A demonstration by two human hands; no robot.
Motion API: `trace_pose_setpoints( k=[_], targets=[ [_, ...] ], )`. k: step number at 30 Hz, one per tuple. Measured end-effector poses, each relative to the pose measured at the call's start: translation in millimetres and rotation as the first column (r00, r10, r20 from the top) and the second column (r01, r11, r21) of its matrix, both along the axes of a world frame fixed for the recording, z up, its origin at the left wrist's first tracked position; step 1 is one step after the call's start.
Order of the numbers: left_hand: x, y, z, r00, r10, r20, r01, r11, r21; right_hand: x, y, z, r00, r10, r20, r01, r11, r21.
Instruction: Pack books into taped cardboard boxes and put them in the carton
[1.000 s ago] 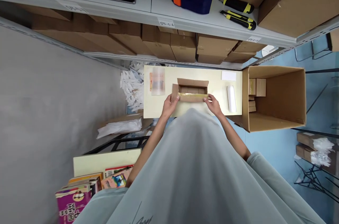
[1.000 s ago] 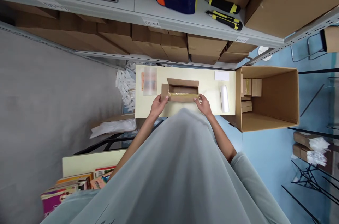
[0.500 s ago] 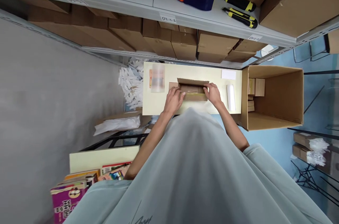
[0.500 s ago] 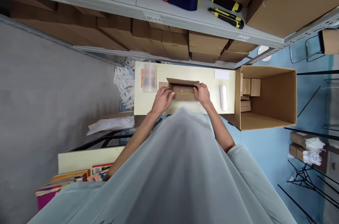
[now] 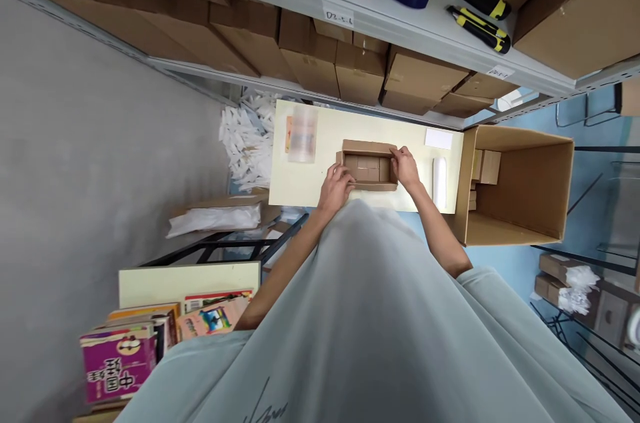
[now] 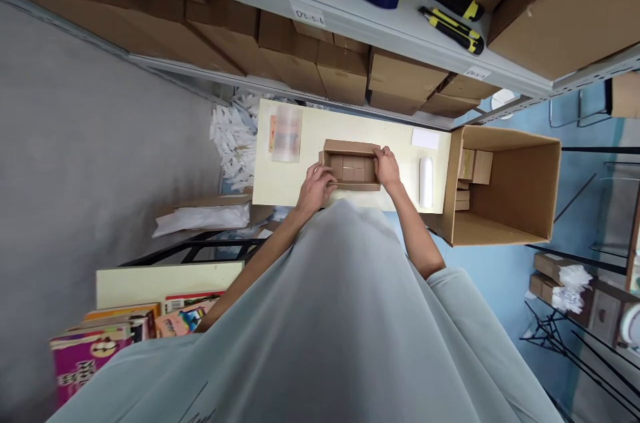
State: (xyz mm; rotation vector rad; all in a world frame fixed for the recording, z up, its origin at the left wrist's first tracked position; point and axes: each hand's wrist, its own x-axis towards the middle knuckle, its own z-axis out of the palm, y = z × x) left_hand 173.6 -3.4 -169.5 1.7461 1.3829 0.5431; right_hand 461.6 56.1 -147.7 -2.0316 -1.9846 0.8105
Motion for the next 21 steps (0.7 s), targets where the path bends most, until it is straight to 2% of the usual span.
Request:
trace_pose_setpoints(
  k=[5,13,16,18,20,21],
  targets=[
    [0.7,5.7,5.5,1.0,-0.007,0.024,0.007,1.0,0.022,-11.3,6.6,5.1,0.995,-0.071,0.064,0.07,0.997,0.011],
    [-11.1,9.9,7.5,0.998,-0.064,0.028,0.062,0.996,0.061,-28.4,-3.5,21.4,0.969,-0.116,0.217,0.117,0.993,0.008],
    [-21.8,14.2,10.5,0.99,-0.101,0.102,0.095,0.994,0.059,-43.4,-3.4,29.9,0.95,-0.146,0.276,0.144,0.989,0.028],
    [-39.7,23.6,9.8,0.986,-0.016,0.165,0.008,0.999,0.048,-59.0,-2.4,40.3,0.946,-0.146,0.291,0.132,0.989,0.068],
    [-66.6,42.0,2.4,0.969,0.181,0.17,-0.185,0.983,0.011,-80.2,-1.9,53.6,0.954,-0.13,0.27,0.102,0.988,0.115],
    [-81.9,54.5,-4.3,0.944,0.297,0.144,-0.298,0.954,-0.012,-92.8,-1.9,60.4,0.961,-0.119,0.25,0.088,0.987,0.133]
  ],
)
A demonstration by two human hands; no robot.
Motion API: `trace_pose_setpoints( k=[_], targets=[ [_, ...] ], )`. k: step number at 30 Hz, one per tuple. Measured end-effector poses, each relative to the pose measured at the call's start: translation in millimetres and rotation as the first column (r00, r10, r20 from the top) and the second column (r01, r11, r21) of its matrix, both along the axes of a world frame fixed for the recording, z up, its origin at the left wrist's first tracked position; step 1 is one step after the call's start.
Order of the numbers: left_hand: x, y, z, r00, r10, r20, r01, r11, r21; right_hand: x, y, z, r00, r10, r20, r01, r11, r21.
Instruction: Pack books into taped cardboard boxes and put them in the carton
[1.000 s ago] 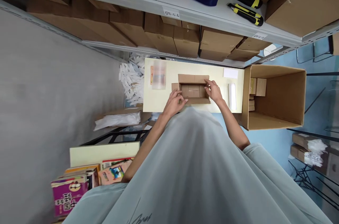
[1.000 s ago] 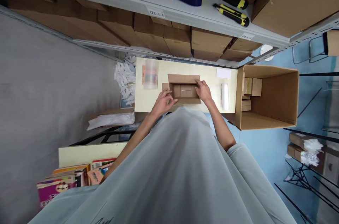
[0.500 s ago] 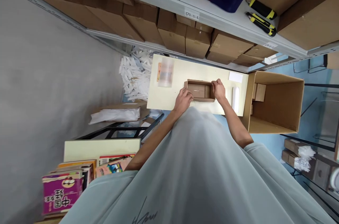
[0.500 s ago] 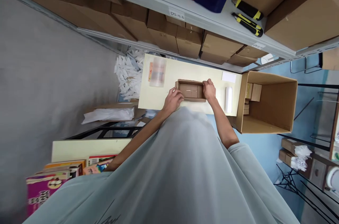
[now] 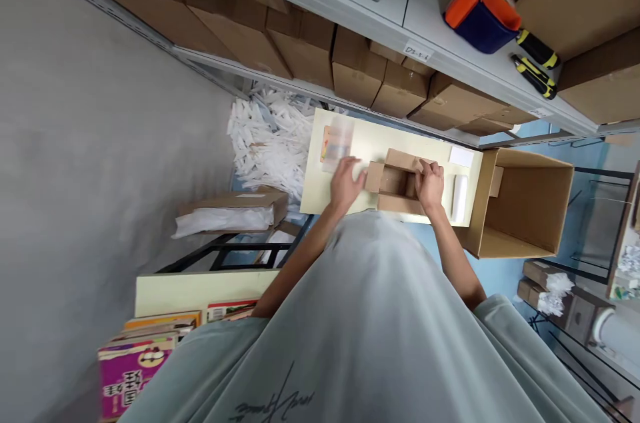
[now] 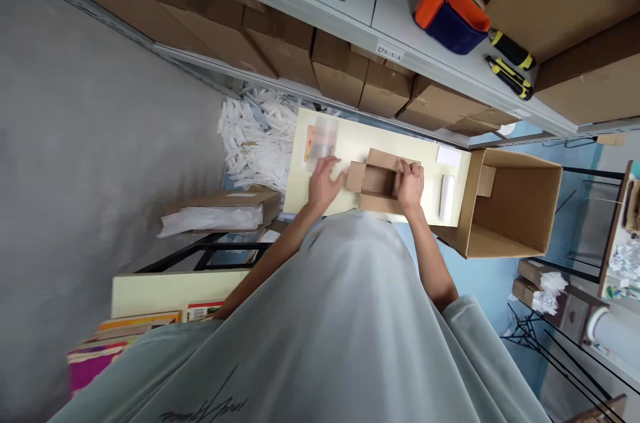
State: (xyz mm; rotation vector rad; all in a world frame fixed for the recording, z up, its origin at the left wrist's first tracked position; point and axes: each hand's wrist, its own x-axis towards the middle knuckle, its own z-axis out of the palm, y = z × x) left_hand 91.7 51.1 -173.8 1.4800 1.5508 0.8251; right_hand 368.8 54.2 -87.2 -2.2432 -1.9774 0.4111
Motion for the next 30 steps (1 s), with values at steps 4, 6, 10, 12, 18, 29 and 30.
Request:
trace_pose_setpoints(
  k=[4,6,10,12,18,29,30],
  targets=[
    [-49.6,58.4,-38.7,0.93,0.337,-0.145,-0.358,0.92,-0.159,-55.2,-2.5,20.4,0.995,0.049,-0.085,-0.048,0.999,0.01],
    [-59.0,81.5,-56.2,0.899,0.392,-0.194,-0.43,0.874,-0.228,-78.4,-4.4,24.1,0.992,0.073,-0.102,-0.074,0.997,-0.006],
    [-61.1,101.1,-74.1,0.894,0.319,-0.314,-0.412,0.862,-0.296,-101.1,-8.4,24.1,0.995,0.082,-0.062,-0.084,0.995,-0.045],
    [-64.1,101.9,-77.2,0.898,0.269,-0.348,-0.387,0.86,-0.333,-101.9,-10.7,23.9,0.997,0.072,-0.037,-0.074,0.996,-0.051],
    [-81.6,100.8,-75.8,0.911,0.309,-0.272,-0.405,0.795,-0.452,-91.6,-17.8,25.4,0.999,0.029,-0.033,-0.03,0.999,-0.038],
    [-70.8,97.5,-1.9,0.983,0.179,-0.036,-0.179,0.984,0.003,-65.7,-12.5,46.5,0.987,0.08,-0.138,-0.077,0.997,0.033],
    [-66.8,95.4,14.1,0.99,0.142,-0.018,-0.141,0.987,0.073,-63.5,-9.8,52.8,0.984,0.099,-0.148,-0.09,0.994,0.068]
  ],
)
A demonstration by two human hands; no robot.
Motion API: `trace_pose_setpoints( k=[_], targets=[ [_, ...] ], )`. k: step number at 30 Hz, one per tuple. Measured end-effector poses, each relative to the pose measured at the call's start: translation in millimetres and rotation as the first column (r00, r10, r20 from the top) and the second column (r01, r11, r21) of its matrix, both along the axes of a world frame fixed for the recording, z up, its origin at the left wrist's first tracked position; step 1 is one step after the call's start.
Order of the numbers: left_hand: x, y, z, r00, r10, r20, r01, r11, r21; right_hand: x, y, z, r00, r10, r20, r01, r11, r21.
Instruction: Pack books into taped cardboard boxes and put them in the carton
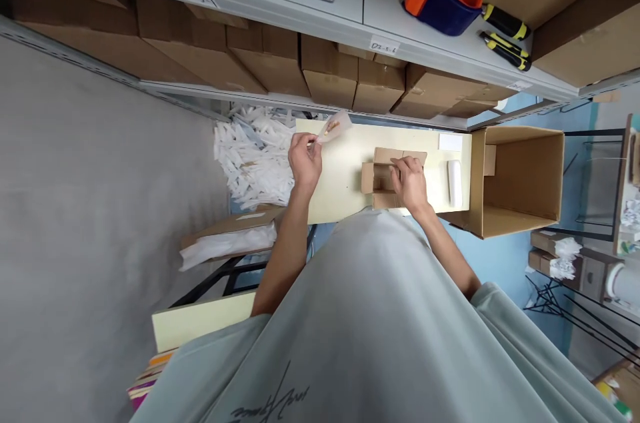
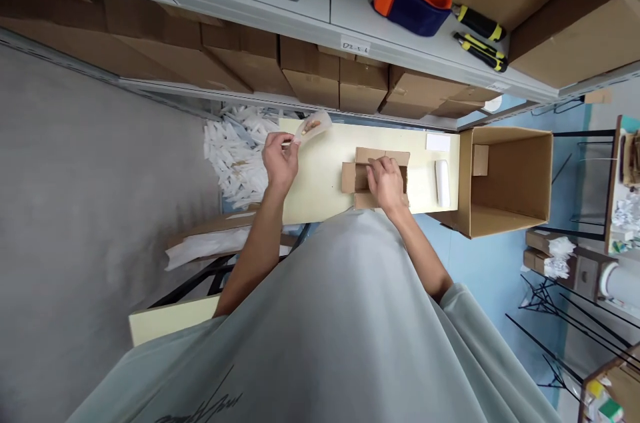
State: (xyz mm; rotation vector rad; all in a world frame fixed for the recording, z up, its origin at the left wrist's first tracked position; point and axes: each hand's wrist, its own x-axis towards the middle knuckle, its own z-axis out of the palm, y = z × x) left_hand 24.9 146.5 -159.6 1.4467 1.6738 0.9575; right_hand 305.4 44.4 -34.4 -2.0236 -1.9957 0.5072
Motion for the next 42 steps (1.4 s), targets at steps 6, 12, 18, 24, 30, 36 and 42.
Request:
trace_pose_setpoints(
  k=[6,12,18,24,30,36,42],
  targets=[
    [46.0,-24.5,110.7,0.964,-0.261,-0.055,0.267,0.948,0.174,11.2,12.0,51.0,0.996,0.082,-0.034,-0.073,0.976,0.204],
    [117.0,-56.6,147.4,0.839,-0.52,-0.162,0.541,0.828,0.146,60.7,4.1,50.9,0.975,0.218,-0.039,-0.21,0.966,0.154],
    [158.1,-72.4,129.6,0.704,-0.6,-0.38,0.669,0.74,0.07,107.6,-16.8,18.8,0.969,0.246,0.01,-0.246,0.969,0.029],
    [174.2,-75.8,99.3,0.625,-0.626,-0.466,0.69,0.723,-0.045,114.7,-19.3,-0.2,0.956,0.273,0.103,-0.257,0.955,-0.146],
    [187.3,-73.9,56.3,0.581,-0.673,-0.459,0.654,0.721,-0.229,113.4,-7.7,-35.6,0.932,0.341,0.124,-0.29,0.905,-0.311],
    [199.1,-73.1,32.0,0.479,-0.737,-0.477,0.607,0.67,-0.427,104.1,3.5,-68.3,0.895,0.419,0.152,-0.322,0.844,-0.429],
    [206.5,-72.4,24.4,0.47,-0.746,-0.471,0.585,0.663,-0.467,95.6,2.7,-81.3,0.918,0.372,0.137,-0.293,0.869,-0.4]
  ],
)
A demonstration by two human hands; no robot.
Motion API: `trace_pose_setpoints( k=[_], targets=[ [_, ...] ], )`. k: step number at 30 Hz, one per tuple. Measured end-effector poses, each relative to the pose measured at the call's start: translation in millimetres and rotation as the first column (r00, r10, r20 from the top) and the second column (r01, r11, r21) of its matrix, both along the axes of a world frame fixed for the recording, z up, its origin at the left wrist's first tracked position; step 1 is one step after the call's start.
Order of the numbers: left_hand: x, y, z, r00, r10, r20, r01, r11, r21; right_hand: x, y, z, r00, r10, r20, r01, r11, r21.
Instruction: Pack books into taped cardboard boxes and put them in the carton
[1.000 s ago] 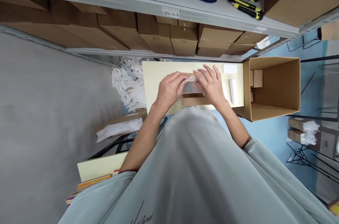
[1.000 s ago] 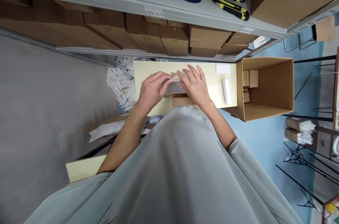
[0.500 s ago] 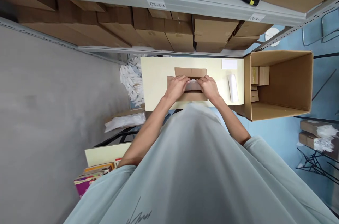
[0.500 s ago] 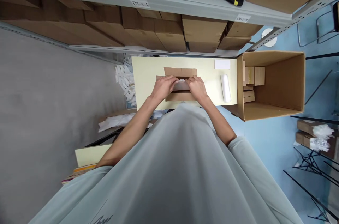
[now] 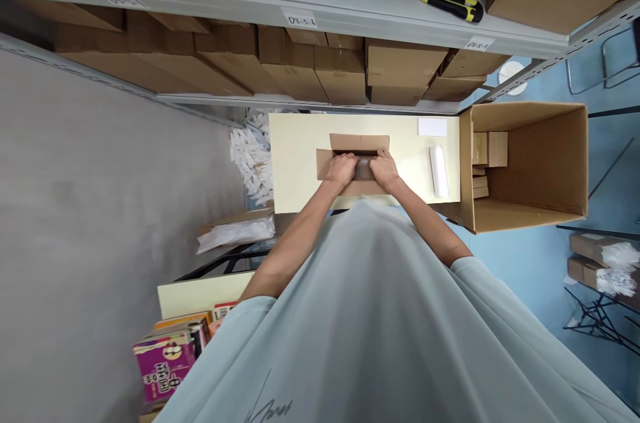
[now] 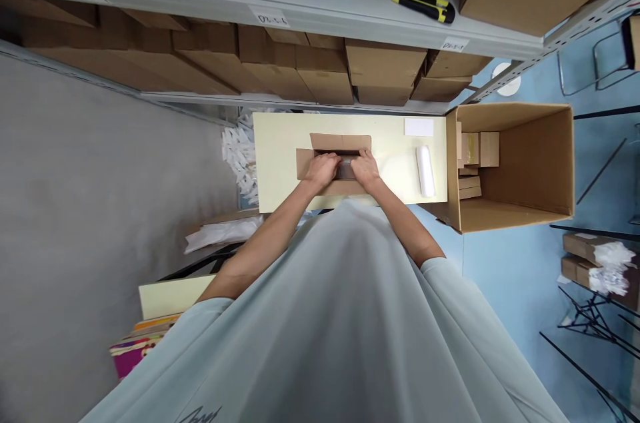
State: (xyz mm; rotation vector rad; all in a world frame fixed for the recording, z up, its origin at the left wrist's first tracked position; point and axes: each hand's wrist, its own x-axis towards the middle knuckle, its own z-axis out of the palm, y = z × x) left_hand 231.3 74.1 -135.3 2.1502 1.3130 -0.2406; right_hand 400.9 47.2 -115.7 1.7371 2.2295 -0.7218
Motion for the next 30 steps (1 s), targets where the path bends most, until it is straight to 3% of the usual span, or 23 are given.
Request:
trace_pose_setpoints(
  k=[5,9,12,15,19,24,30],
  targets=[
    [-26.3,-16.7,3.5,0.964,0.129,0.233,-0.155,0.983,0.101,25.4,-26.8,18.0,0.988,-0.089,-0.124,0.104,0.988,0.114],
    [-71.9,-44.1,9.0,0.862,0.297,0.41,-0.397,0.9,0.183,55.9,-67.5,28.8,0.952,-0.169,-0.254,0.208,0.969,0.135],
    [-98.8,-59.4,4.4,0.792,0.448,0.414,-0.547,0.822,0.159,65.0,-93.4,23.5,0.947,-0.15,-0.283,0.187,0.976,0.108],
    [-109.4,-62.0,-5.0,0.729,0.584,0.358,-0.633,0.773,0.029,63.7,-98.7,12.0,0.938,-0.189,-0.289,0.223,0.971,0.087],
    [-104.5,-51.7,-6.7,0.711,0.625,0.323,-0.62,0.773,-0.131,62.6,-74.2,2.6,0.906,-0.265,-0.329,0.304,0.95,0.072],
    [-82.7,-45.6,10.3,0.749,0.535,0.391,-0.539,0.835,-0.11,71.0,-40.1,5.9,0.878,-0.302,-0.372,0.324,0.946,-0.004],
    [-77.6,-47.6,17.1,0.806,0.405,0.432,-0.411,0.908,-0.084,77.5,-29.7,9.9,0.855,-0.3,-0.424,0.295,0.952,-0.08]
  ],
)
